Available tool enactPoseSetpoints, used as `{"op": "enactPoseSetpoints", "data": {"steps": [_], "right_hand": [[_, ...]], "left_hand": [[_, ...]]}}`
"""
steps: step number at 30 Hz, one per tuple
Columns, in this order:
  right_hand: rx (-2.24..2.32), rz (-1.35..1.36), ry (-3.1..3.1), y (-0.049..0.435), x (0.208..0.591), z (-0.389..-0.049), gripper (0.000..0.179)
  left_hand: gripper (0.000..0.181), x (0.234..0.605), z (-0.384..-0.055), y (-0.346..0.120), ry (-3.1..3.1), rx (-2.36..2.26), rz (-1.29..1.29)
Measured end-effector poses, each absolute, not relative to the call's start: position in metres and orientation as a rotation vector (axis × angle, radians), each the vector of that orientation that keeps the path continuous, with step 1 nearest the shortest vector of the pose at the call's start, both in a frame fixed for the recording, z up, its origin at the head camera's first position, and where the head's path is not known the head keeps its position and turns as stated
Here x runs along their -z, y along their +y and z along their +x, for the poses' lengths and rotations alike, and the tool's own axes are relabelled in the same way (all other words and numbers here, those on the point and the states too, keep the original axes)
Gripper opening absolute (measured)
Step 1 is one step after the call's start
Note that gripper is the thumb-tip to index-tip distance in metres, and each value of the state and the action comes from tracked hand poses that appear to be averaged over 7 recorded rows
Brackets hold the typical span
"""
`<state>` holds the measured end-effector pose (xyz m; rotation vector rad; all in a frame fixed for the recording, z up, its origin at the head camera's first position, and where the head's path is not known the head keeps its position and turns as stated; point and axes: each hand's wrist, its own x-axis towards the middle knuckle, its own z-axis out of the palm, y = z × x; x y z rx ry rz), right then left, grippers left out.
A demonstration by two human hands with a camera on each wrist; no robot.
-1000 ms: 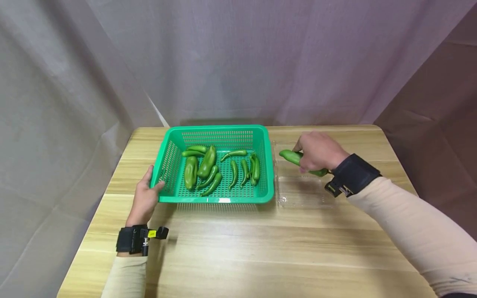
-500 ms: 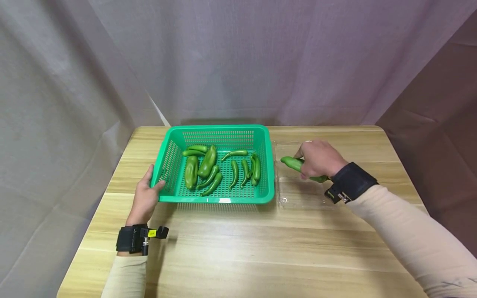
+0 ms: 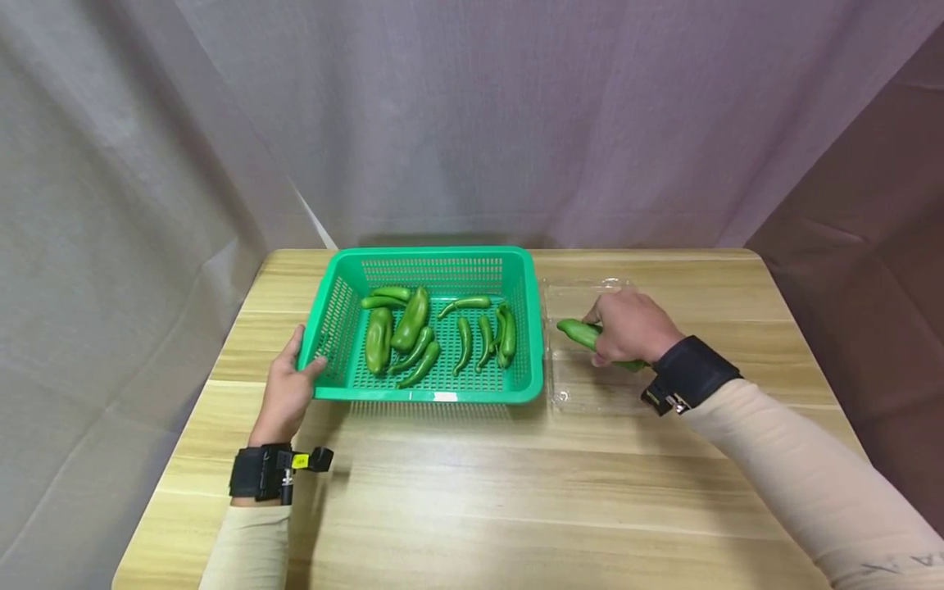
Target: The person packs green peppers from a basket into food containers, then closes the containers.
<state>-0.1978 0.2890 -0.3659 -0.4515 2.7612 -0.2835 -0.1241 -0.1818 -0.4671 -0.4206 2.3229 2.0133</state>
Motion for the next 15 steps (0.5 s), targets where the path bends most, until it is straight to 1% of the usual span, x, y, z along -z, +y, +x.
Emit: {"op": "enactPoseSetpoints", "data": {"steps": [8,15], "right_hand": [[0.278,-0.438,2.757,0.29,0.372,-0.195,0.065],[0.252,-0.476,2.767,0.291,0.379,-0.195,0.062]], "left_hand": [[0.074,0.466,-0.124,-0.182,2.304,-2.029,-0.422],[0.074,0.468,-0.124,-0.183,2.301,-2.035,-0.418]]}}
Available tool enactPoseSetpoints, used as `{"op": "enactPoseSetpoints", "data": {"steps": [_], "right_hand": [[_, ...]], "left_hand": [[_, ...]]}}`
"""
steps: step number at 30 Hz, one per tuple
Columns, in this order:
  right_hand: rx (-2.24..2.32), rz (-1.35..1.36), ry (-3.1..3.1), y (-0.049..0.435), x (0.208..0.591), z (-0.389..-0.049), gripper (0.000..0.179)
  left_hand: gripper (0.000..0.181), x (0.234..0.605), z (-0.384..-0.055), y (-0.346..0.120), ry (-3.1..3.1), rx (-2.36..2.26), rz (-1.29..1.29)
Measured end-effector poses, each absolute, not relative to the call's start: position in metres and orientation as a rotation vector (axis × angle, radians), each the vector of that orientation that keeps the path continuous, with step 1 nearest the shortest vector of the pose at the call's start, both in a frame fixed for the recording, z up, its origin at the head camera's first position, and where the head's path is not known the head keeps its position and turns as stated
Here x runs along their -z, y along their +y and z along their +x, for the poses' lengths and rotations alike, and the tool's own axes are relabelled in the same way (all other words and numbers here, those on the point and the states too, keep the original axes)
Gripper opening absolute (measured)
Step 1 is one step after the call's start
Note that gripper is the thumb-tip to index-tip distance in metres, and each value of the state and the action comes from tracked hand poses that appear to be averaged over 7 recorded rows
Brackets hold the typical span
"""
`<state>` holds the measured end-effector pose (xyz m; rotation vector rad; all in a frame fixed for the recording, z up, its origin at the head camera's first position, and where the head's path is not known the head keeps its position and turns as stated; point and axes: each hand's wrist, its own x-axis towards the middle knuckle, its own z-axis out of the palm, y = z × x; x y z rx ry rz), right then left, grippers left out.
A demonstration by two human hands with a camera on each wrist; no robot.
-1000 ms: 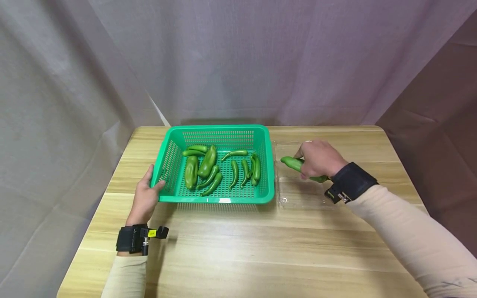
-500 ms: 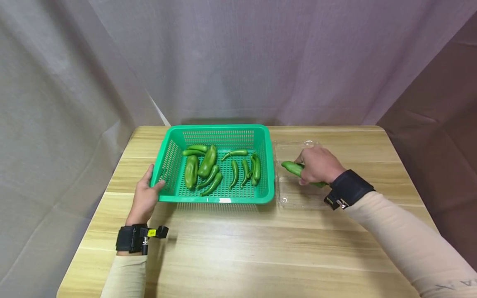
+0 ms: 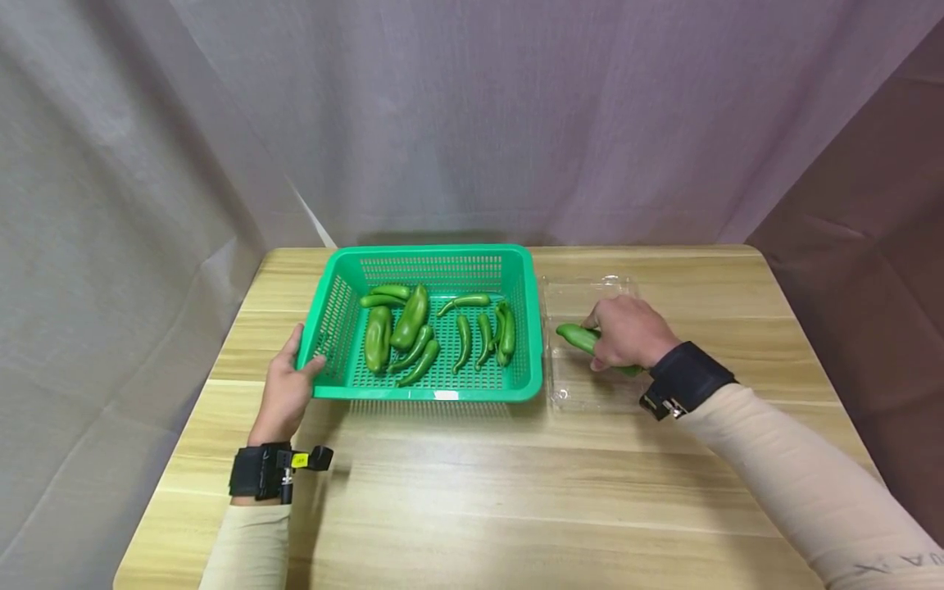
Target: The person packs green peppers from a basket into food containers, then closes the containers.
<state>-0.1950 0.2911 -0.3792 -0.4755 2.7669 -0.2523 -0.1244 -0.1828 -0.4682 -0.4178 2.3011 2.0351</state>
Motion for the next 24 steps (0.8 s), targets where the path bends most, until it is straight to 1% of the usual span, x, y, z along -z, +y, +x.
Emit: {"op": "enactPoseSetpoints", "data": {"steps": [13,24], "right_hand": [[0.297,-0.474,2.769,0.291,0.398,-0.19,0.063],[0.302,-0.468,2.757,0.292,0.405,-0.184,0.064]], "left_hand": [[0.073,0.468,-0.125,-0.183,2.302,-2.046,-0.413],[0.073,0.468,-0.125,-0.183,2.296,-2.047,-0.415]]}}
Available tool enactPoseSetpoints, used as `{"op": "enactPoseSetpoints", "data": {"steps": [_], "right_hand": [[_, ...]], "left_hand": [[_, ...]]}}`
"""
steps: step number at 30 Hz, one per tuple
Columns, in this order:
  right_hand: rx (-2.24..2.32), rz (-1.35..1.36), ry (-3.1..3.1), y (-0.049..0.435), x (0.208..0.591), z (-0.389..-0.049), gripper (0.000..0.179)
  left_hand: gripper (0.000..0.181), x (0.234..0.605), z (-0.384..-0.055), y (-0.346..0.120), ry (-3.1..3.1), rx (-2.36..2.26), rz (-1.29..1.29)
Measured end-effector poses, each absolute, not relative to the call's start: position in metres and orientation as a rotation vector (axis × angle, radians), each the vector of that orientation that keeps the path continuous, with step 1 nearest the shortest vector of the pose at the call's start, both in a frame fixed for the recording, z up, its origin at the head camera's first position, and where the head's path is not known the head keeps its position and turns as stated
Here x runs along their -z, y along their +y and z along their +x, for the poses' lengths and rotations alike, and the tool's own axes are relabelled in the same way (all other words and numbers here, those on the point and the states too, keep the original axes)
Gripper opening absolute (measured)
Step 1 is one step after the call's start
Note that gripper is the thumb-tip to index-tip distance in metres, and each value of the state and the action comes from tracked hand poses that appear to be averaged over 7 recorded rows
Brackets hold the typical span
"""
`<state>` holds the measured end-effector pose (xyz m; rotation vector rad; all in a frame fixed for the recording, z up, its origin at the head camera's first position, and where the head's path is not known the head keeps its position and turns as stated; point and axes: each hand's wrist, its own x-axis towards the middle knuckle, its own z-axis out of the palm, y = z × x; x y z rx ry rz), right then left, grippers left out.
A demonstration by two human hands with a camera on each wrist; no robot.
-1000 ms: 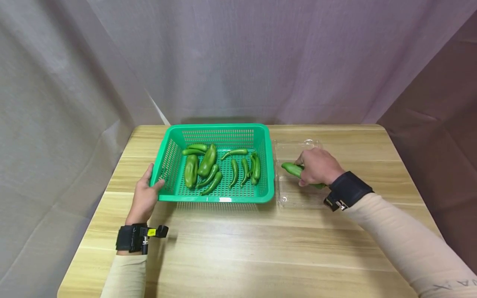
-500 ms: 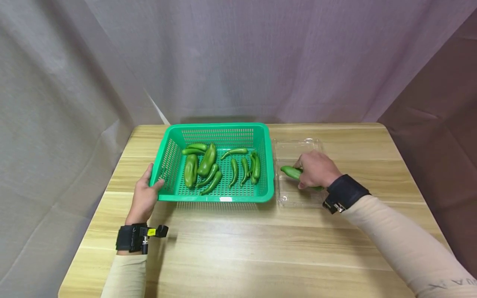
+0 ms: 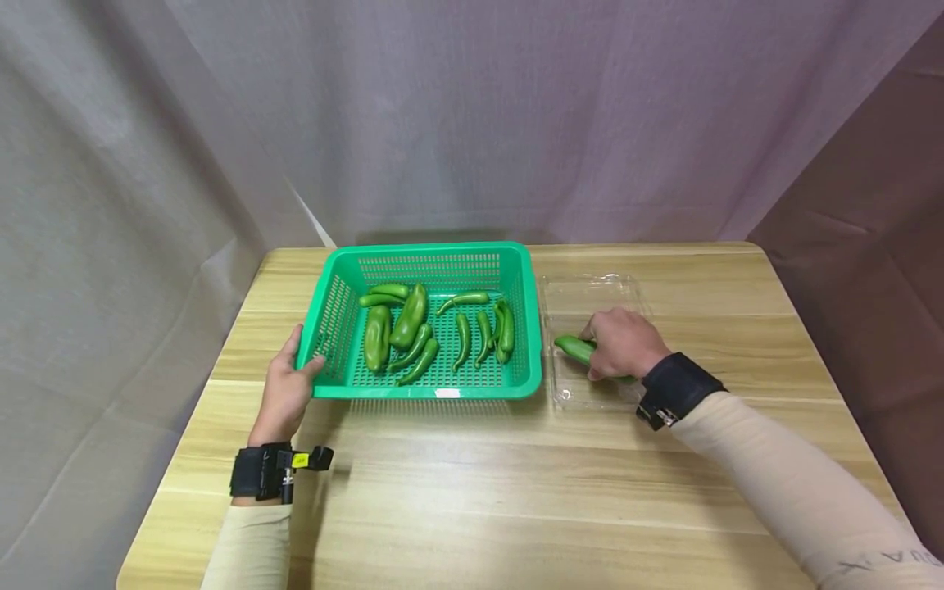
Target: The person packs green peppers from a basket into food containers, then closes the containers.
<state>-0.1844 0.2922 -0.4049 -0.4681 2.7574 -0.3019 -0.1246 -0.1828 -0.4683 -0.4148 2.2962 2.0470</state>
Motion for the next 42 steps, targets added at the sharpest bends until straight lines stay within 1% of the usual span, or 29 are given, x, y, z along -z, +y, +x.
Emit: {"op": "enactPoseSetpoints", "data": {"steps": [23,38,42], "right_hand": [[0.308,-0.488,2.752,0.294,0.425,-0.187,0.056],[0.341,-0.475,2.762,0.3,0.437,-0.187,0.058],[0.353,-0.466,2.747,0.301,0.439,-0.188,0.056]], "left_hand": [[0.074,0.47,-0.124,-0.185,2.295,-2.059,-0.403],[0.074,0.472,-0.125,-0.185,2.301,-2.034,-0.42],[0.074,0.473,-0.125,-0.185,2.302,-2.034,-0.418]]}}
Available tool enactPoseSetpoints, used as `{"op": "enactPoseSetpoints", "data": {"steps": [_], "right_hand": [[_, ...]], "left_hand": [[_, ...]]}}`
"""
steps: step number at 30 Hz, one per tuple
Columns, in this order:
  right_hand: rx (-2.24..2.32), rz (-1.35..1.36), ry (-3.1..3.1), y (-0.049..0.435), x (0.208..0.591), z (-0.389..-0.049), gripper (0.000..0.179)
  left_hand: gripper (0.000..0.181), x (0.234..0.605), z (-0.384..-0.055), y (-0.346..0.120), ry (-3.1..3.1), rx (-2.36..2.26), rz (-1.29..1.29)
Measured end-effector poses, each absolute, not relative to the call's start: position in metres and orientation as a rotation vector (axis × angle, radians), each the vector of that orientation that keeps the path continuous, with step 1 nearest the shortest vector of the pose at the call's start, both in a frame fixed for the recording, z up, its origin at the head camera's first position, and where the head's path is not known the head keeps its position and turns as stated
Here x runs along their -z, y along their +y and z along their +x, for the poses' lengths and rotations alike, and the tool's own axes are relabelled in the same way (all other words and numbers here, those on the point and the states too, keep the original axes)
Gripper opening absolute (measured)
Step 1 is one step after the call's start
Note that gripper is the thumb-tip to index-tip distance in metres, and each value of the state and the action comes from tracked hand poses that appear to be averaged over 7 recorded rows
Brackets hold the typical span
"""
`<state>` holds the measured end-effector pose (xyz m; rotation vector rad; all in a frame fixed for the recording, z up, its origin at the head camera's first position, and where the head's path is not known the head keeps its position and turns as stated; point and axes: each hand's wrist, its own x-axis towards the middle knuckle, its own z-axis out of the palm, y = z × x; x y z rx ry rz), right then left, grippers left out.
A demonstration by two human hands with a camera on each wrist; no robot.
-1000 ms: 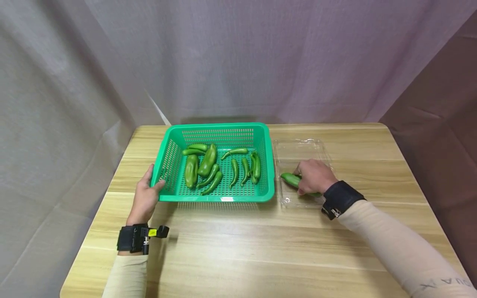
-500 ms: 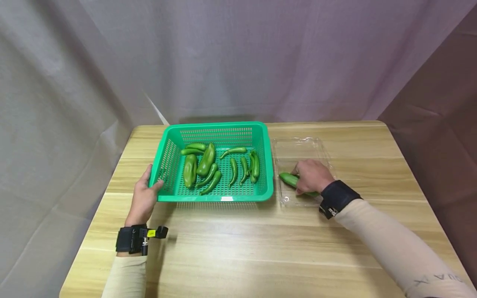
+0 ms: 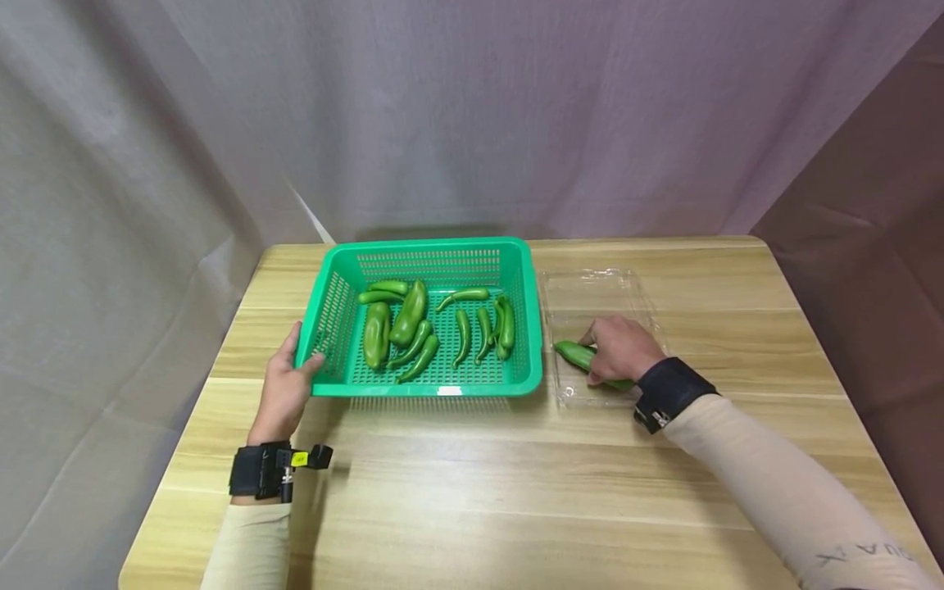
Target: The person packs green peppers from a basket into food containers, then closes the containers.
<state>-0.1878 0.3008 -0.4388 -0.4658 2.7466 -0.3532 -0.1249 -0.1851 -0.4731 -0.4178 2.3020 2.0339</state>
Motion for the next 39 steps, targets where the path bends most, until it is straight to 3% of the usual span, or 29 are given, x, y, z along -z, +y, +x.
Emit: {"op": "enactPoseSetpoints", "data": {"steps": [39], "right_hand": [[0.332,-0.428,2.95,0.305,0.451,-0.168,0.048]], "left_hand": [[0.074,0.472,-0.125,-0.183,2.315,-2.041,-0.397]]}}
